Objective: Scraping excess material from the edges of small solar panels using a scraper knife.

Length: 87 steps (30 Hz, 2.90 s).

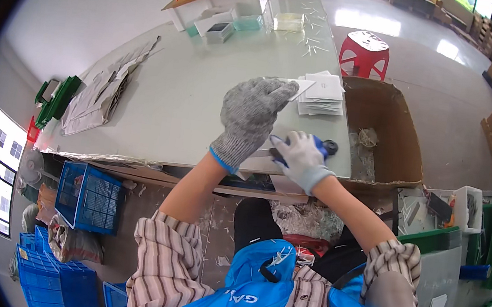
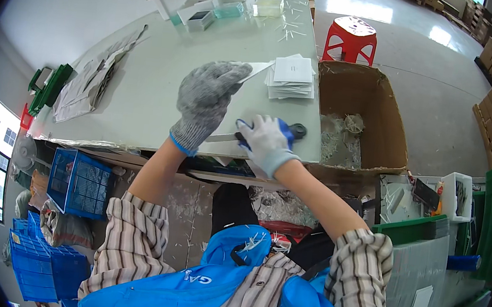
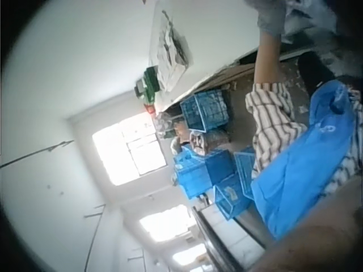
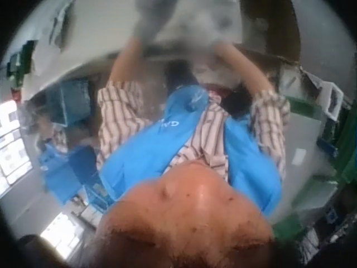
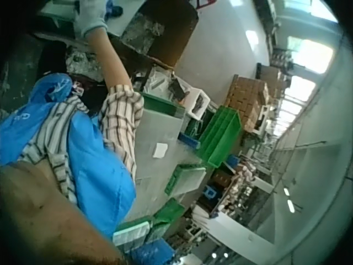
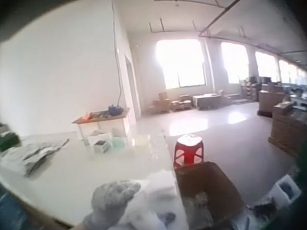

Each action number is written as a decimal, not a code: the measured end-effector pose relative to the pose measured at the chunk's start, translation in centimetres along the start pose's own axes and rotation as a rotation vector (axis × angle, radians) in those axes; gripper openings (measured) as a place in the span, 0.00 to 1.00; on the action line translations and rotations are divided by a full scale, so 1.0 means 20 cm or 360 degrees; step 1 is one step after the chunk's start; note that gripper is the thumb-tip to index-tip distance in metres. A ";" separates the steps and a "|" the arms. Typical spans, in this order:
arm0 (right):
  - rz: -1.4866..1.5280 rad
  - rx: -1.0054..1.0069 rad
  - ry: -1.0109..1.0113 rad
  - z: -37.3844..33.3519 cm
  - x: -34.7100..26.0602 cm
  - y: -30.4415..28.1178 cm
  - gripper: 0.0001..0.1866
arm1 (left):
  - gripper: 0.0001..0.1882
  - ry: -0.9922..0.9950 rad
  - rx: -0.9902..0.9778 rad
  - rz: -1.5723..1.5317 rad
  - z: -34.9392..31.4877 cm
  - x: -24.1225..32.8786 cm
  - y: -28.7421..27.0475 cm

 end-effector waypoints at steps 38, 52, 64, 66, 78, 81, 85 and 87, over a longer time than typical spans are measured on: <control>0.2558 0.1089 0.1183 -0.08 0.93 -0.18 0.22 | 0.47 -0.1246 -0.0660 -0.0907 0.10 0.01 1.08; 0.1137 0.0932 0.0277 -0.01 0.73 -0.07 0.55 | 0.66 -0.0949 -0.0572 -0.1702 -0.08 -0.15 0.78; 0.1648 0.1156 0.0835 0.07 0.65 -0.10 0.25 | 0.67 -0.0990 -0.0771 -0.1392 -0.12 -0.11 0.75; 0.1988 0.1603 0.0696 0.10 0.66 -0.07 0.25 | 0.67 -0.0948 -0.0703 -0.1338 -0.13 -0.10 0.75; -0.0014 0.0831 -0.0156 0.08 0.42 -0.39 0.20 | 0.68 -0.1056 -0.0614 -0.2198 -0.17 -0.23 1.06; 0.0071 0.0748 -0.0069 0.11 0.43 -0.37 0.19 | 0.46 -0.1211 -0.0640 -0.2905 -0.14 -0.21 1.18; 0.0169 0.0719 -0.0070 0.14 0.44 -0.32 0.14 | 0.44 -0.1180 -0.0580 -0.2577 -0.16 -0.24 1.14; 0.0124 0.0703 -0.0067 0.15 0.44 -0.33 0.11 | 0.60 -0.0964 -0.0522 -0.2045 -0.18 -0.24 1.09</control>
Point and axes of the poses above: each hand's wrist, its own z-axis towards the middle knuckle, its own y-axis out of the palm, x = y × z, the point moved 2 cm from there along z, towards the middle knuckle, and after that the axes turned 7 degrees about -y, right-handed, at the moved point
